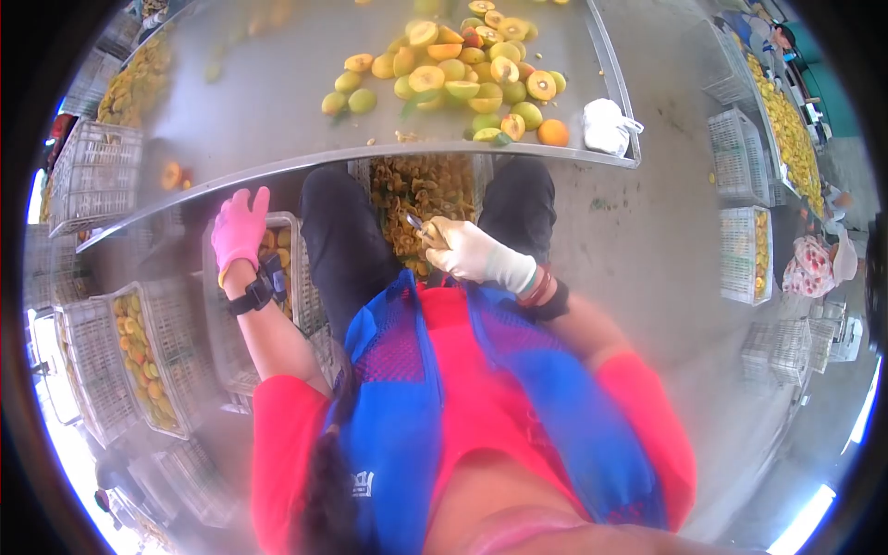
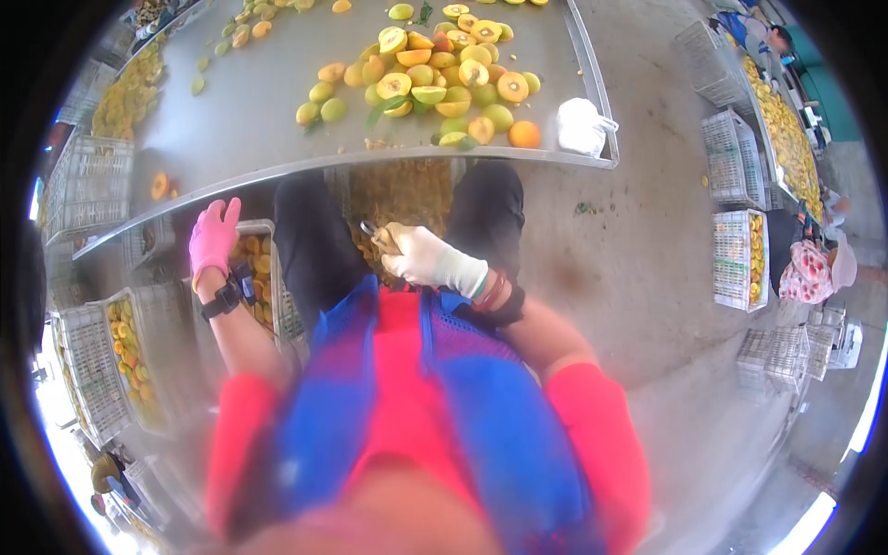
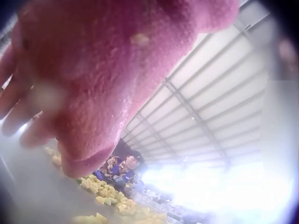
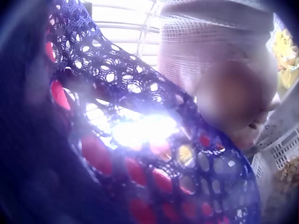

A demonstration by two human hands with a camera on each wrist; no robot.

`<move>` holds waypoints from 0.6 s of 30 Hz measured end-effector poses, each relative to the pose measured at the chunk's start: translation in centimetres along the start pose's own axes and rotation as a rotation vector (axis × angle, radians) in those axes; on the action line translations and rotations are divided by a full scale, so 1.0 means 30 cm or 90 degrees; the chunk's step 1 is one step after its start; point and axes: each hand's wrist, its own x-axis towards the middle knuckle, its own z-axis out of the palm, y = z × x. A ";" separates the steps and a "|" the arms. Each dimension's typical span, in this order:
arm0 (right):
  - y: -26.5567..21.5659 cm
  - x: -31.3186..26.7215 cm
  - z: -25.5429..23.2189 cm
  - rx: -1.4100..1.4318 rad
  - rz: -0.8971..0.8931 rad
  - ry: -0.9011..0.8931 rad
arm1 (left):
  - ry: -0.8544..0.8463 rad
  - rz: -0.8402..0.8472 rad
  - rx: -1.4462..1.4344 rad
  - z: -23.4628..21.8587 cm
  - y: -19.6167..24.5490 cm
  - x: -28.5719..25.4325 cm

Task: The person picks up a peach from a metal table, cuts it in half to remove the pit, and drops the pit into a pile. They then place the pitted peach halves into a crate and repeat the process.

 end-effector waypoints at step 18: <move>0.123 0.012 -0.031 -0.347 -0.270 0.138 | -0.062 0.487 0.052 0.436 0.872 0.517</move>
